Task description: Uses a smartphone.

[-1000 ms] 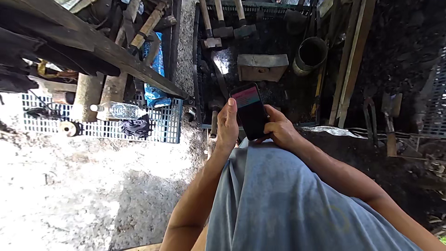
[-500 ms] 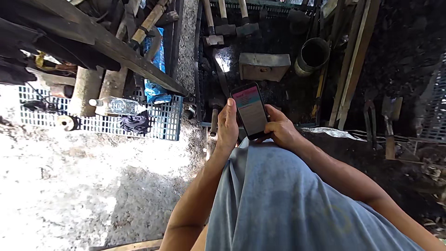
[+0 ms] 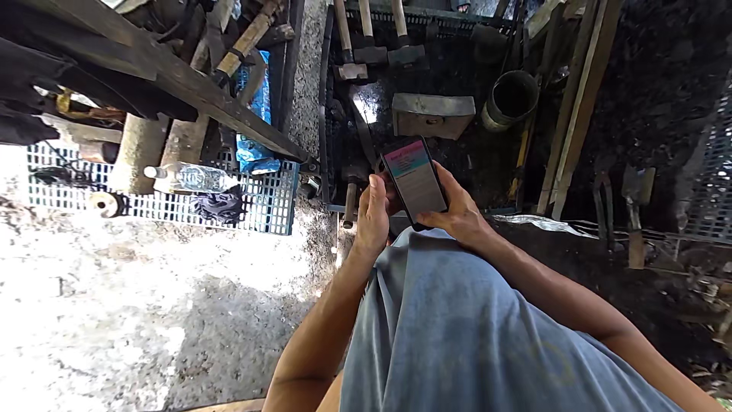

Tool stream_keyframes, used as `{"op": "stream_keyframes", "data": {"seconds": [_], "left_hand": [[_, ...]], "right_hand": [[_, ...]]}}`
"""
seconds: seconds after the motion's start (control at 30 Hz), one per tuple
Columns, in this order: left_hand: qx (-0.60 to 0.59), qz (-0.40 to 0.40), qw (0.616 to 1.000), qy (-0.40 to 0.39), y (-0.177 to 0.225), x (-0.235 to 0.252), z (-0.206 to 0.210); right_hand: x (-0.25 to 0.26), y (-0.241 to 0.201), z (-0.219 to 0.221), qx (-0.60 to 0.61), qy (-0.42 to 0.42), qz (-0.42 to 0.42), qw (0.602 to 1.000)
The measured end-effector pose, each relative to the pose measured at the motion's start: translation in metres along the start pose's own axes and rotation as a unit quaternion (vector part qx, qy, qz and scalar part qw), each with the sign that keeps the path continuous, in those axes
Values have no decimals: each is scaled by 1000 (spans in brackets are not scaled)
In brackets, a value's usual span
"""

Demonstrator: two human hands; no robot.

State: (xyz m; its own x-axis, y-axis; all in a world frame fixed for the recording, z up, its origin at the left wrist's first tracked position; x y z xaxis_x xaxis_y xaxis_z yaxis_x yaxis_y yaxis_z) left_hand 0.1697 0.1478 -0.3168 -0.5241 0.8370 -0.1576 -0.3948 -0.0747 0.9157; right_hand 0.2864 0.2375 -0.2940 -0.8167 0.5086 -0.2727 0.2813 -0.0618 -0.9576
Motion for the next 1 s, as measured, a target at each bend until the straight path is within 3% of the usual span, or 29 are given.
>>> {"op": "stream_keyframes", "data": {"seconds": [0.47,1.0], "left_hand": [[66,5,990,-125,4,-12,26],[43,21,994,-103,13,-3,17]], "right_hand": [[-6,-11,-14,-259,98,65,959],[-14,-57,-16,-385,203,-77,897]]}}
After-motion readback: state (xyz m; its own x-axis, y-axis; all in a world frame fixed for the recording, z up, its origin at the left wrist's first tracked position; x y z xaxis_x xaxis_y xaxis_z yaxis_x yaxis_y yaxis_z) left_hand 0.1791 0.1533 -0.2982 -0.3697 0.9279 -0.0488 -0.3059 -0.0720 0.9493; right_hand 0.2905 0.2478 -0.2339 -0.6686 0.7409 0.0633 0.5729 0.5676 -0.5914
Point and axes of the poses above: each hand's wrist, its own x-axis towards the middle knuckle, its own z-axis out of the palm, y = z × x, the point moved 10 cm from there along x, towards the middle knuckle, and after that the axes turned 2 degrees about -x, right-handed, at the moved point
